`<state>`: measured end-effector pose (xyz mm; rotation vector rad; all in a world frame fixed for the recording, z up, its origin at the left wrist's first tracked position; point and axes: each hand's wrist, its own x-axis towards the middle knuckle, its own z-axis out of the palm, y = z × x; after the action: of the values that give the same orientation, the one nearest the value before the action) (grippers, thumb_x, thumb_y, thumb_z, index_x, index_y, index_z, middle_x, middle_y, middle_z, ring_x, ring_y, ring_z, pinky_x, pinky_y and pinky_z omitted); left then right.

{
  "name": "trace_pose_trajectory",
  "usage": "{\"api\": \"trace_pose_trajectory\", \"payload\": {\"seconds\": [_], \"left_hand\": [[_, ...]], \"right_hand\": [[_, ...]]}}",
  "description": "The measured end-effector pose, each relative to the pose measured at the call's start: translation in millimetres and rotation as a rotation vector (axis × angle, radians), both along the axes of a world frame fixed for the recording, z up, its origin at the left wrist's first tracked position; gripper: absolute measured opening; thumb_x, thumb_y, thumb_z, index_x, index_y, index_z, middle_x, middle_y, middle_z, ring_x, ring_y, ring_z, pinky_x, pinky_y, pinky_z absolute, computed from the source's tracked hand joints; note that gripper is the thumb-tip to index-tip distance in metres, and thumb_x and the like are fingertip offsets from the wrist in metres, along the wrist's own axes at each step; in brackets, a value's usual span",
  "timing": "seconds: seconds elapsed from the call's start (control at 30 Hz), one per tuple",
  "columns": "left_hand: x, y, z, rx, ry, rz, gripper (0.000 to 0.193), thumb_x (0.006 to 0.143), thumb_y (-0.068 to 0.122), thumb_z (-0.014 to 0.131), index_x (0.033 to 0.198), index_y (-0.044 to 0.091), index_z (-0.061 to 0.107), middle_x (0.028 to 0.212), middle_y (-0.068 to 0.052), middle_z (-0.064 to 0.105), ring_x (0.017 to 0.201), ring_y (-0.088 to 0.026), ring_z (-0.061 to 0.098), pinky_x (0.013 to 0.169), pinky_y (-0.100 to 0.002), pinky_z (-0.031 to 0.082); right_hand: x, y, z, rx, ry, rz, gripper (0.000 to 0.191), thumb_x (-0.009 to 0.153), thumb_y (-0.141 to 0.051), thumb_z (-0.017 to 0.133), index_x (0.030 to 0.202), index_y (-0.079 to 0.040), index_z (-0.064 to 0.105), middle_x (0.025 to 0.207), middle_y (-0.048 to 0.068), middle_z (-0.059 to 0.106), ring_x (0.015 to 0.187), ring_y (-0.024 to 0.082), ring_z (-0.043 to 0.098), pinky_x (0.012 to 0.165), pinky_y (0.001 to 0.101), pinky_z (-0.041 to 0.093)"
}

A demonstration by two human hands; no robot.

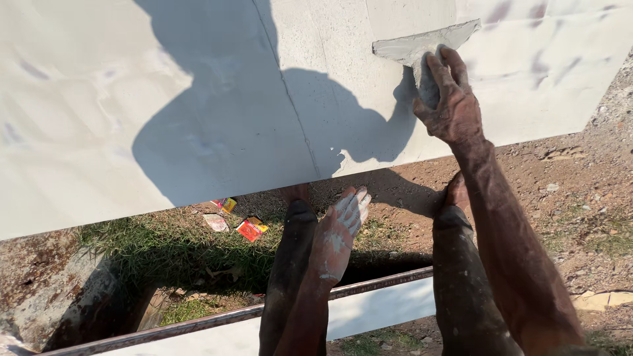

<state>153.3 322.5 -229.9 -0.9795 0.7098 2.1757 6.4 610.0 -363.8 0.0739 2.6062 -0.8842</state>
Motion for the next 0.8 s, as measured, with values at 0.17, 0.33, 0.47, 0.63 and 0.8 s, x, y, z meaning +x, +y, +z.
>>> {"api": "trace_pose_trajectory", "payload": {"seconds": [0.17, 0.33, 0.47, 0.63, 0.8], "left_hand": [[15.4, -7.5, 3.8, -0.02, 0.044, -0.036, 0.098, 0.099, 0.056, 0.06, 0.162, -0.006, 0.018, 0.171, -0.029, 0.016, 0.162, -0.036, 0.013, 0.131, -0.044, 0.011], [32.7, -15.0, 0.7, -0.083, 0.046, -0.021, 0.095, 0.101, 0.052, 0.058, 0.162, -0.007, 0.014, 0.17, -0.029, 0.016, 0.161, -0.038, 0.017, 0.133, -0.046, 0.014], [37.9, -16.4, -10.1, -0.154, -0.048, 0.046, 0.093, 0.1, 0.05, 0.056, 0.161, -0.006, 0.014, 0.169, -0.027, 0.019, 0.159, -0.038, 0.018, 0.13, -0.045, 0.015], [47.8, -11.7, -26.8, -0.187, -0.115, 0.182, 0.094, 0.097, 0.051, 0.06, 0.16, -0.004, 0.017, 0.167, -0.026, 0.023, 0.156, -0.037, 0.023, 0.128, -0.046, 0.02], [57.0, 14.2, -54.4, 0.019, -0.349, 0.336, 0.099, 0.098, 0.06, 0.058, 0.163, -0.001, 0.014, 0.172, -0.022, 0.016, 0.16, -0.035, 0.008, 0.129, -0.047, 0.013]], "right_hand": [[118.4, -12.8, -13.0, 0.027, -0.153, -0.078, 0.088, 0.091, -0.027, 0.075, 0.167, -0.009, 0.033, 0.172, 0.02, 0.02, 0.155, 0.04, 0.032, 0.109, 0.0477, 0.053], [199.1, -65.0, 0.3, 0.224, -0.103, -0.055, 0.092, 0.09, -0.03, 0.074, 0.165, -0.001, 0.029, 0.17, 0.021, 0.022, 0.156, 0.041, 0.026, 0.119, 0.0489, 0.045], [214.0, -109.1, 38.0, -0.067, -0.041, -0.368, 0.081, 0.092, -0.022, 0.073, 0.163, -0.011, 0.037, 0.17, 0.018, 0.028, 0.158, 0.033, 0.032, 0.121, 0.0457, 0.047], [209.7, -87.1, 105.3, -0.326, -0.154, -0.282, 0.083, 0.08, -0.007, 0.069, 0.158, -0.008, 0.04, 0.168, 0.016, 0.033, 0.152, 0.036, 0.038, 0.114, 0.0492, 0.047], [220.5, -115.0, 187.9, -0.601, -0.131, -0.177, 0.081, 0.075, -0.006, 0.066, 0.153, -0.007, 0.045, 0.166, 0.018, 0.034, 0.152, 0.036, 0.038, 0.111, 0.0461, 0.047]]}}
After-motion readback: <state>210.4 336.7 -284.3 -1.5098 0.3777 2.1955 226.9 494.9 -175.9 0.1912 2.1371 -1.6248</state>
